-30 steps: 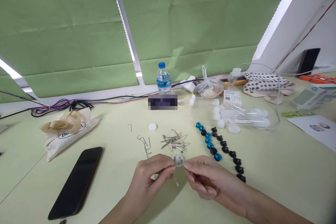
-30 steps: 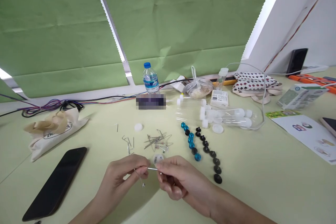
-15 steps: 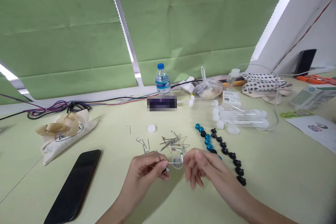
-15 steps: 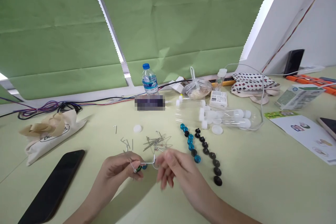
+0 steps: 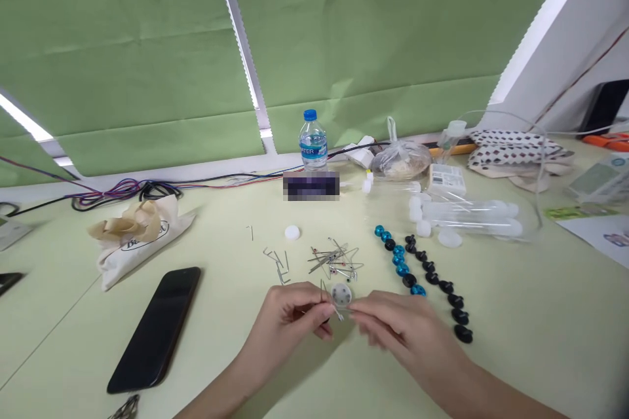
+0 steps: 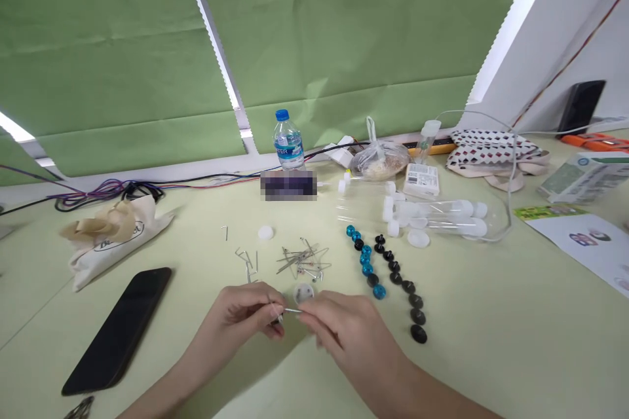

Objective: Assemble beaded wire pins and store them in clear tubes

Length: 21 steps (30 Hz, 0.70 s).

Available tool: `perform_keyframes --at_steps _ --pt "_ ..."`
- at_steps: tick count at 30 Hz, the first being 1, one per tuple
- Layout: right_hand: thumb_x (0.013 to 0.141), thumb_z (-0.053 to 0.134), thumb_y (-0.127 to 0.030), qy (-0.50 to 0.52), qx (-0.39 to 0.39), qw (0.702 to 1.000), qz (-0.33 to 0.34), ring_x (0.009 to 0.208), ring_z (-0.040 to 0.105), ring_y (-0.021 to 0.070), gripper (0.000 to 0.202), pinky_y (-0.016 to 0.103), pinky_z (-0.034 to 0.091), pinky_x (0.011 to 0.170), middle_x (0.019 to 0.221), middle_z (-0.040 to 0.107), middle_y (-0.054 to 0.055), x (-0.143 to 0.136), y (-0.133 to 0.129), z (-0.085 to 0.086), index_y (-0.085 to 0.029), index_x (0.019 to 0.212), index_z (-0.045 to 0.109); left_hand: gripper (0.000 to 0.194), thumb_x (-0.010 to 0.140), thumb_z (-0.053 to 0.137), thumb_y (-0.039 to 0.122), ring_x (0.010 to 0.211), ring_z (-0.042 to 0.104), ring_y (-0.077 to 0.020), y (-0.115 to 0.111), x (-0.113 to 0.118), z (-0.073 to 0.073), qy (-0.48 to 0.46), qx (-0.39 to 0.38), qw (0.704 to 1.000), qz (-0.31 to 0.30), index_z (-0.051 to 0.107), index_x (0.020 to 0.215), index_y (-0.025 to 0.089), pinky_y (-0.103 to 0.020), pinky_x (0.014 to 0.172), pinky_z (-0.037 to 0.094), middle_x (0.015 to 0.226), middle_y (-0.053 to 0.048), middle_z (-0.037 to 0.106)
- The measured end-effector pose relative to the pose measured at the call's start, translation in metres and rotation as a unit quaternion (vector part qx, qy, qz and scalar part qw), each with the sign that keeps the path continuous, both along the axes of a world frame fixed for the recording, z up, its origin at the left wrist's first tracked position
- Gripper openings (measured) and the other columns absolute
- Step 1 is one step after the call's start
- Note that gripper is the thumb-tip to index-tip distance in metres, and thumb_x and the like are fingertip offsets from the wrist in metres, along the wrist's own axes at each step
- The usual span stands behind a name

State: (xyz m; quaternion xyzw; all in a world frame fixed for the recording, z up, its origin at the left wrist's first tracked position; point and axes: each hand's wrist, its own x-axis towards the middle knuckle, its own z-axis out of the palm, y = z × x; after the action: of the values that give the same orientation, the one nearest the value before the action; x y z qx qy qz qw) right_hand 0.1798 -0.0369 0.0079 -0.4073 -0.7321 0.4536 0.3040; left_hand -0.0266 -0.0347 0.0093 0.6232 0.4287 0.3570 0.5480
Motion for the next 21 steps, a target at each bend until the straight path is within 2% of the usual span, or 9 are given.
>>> perform_keyframes --at_steps 2,3,6,8,11,14,16,19,21 --pt "0.089 0.051 -0.032 0.027 0.065 0.997 -0.024 0.079 0.061 0.0174 0.02 0.029 0.046 0.069 0.09 0.067 0.005 -0.001 -0.001 0.001 -0.025 0.101 0.066 0.023 0.087 0.056 0.03 0.063 0.065 -0.0149 -0.001 0.0 -0.001 -0.022 0.003 0.999 0.028 0.069 0.079 0.013 -0.028 0.061 0.057 0.078 -0.006 0.062" --pt "0.089 0.052 -0.033 0.064 0.038 0.996 -0.041 0.086 0.061 0.018 0.024 0.029 0.046 0.074 0.098 0.067 0.005 -0.001 0.0 0.002 -0.027 0.11 0.062 0.022 0.087 0.055 0.028 0.063 0.065 -0.0148 -0.001 0.0 -0.002 -0.018 0.027 0.999 0.043 0.069 0.079 0.013 -0.028 0.061 0.056 0.079 -0.006 0.062" --pt "0.093 0.04 -0.048 0.169 -0.208 0.962 -0.048 0.066 0.063 0.0142 0.035 0.023 0.046 0.055 0.08 0.069 0.006 -0.001 0.004 0.001 -0.021 0.104 0.06 0.017 0.088 0.053 0.02 0.071 0.064 -0.0149 -0.005 -0.001 -0.004 0.04 0.16 0.985 0.055 0.068 0.082 0.015 -0.025 0.064 0.054 0.081 -0.007 0.065" --pt "0.094 0.026 -0.055 0.187 -0.375 0.908 0.009 0.039 0.048 0.0077 0.055 0.017 0.03 0.037 0.055 0.061 0.003 -0.001 0.007 -0.001 -0.015 0.08 0.061 0.015 0.087 0.053 0.012 0.076 0.063 -0.0151 -0.007 -0.002 -0.006 0.084 0.269 0.959 0.031 0.068 0.089 0.015 -0.025 0.066 0.051 0.084 -0.007 0.066" --pt "0.093 0.035 -0.052 0.175 -0.457 0.869 0.078 0.032 0.027 0.0027 0.049 0.016 0.015 0.034 0.044 0.048 -0.003 -0.001 0.009 -0.004 -0.014 0.069 0.057 0.021 0.085 0.053 0.006 0.081 0.063 -0.016 -0.009 -0.001 -0.01 0.122 0.384 0.915 0.002 0.065 0.1 0.015 -0.025 0.069 0.051 0.093 -0.009 0.068" --pt "0.091 0.046 -0.044 0.109 -0.332 0.934 0.077 0.039 0.032 0.0051 0.035 0.018 0.022 0.038 0.049 0.046 -0.005 -0.002 0.007 -0.004 -0.017 0.073 0.058 0.019 0.088 0.051 0.011 0.08 0.063 -0.017 -0.008 0.001 -0.01 0.14 0.356 0.924 -0.002 0.067 0.098 0.015 -0.027 0.069 0.051 0.092 -0.01 0.068" --pt "0.092 0.044 -0.039 0.014 -0.126 0.991 0.038 0.05 0.043 0.0103 0.032 0.022 0.032 0.047 0.058 0.051 -0.001 -0.002 0.004 -0.004 -0.018 0.076 0.062 0.019 0.09 0.05 0.018 0.073 0.063 -0.0162 -0.006 0.003 -0.008 0.113 0.232 0.966 -0.001 0.069 0.09 0.014 -0.027 0.065 0.052 0.082 -0.008 0.066" --pt "0.093 0.043 -0.032 -0.068 0.157 0.985 -0.014 0.07 0.05 0.0178 0.027 0.029 0.04 0.062 0.073 0.056 0.004 -0.001 0.001 -0.007 -0.023 0.092 0.068 0.023 0.088 0.053 0.03 0.064 0.064 -0.0143 -0.004 0.006 -0.003 -0.004 -0.01 1.0 -0.014 0.069 0.083 0.014 -0.028 0.062 0.056 0.077 -0.005 0.064" --pt "0.09 0.049 -0.036 -0.05 0.178 0.983 -0.02 0.075 0.051 0.0187 0.025 0.03 0.041 0.068 0.081 0.057 0.004 0.0 0.0 -0.008 -0.026 0.108 0.064 0.024 0.087 0.055 0.032 0.062 0.065 -0.0142 -0.003 0.006 -0.001 -0.053 -0.077 0.995 -0.018 0.068 0.082 0.013 -0.03 0.062 0.057 0.078 -0.005 0.063"
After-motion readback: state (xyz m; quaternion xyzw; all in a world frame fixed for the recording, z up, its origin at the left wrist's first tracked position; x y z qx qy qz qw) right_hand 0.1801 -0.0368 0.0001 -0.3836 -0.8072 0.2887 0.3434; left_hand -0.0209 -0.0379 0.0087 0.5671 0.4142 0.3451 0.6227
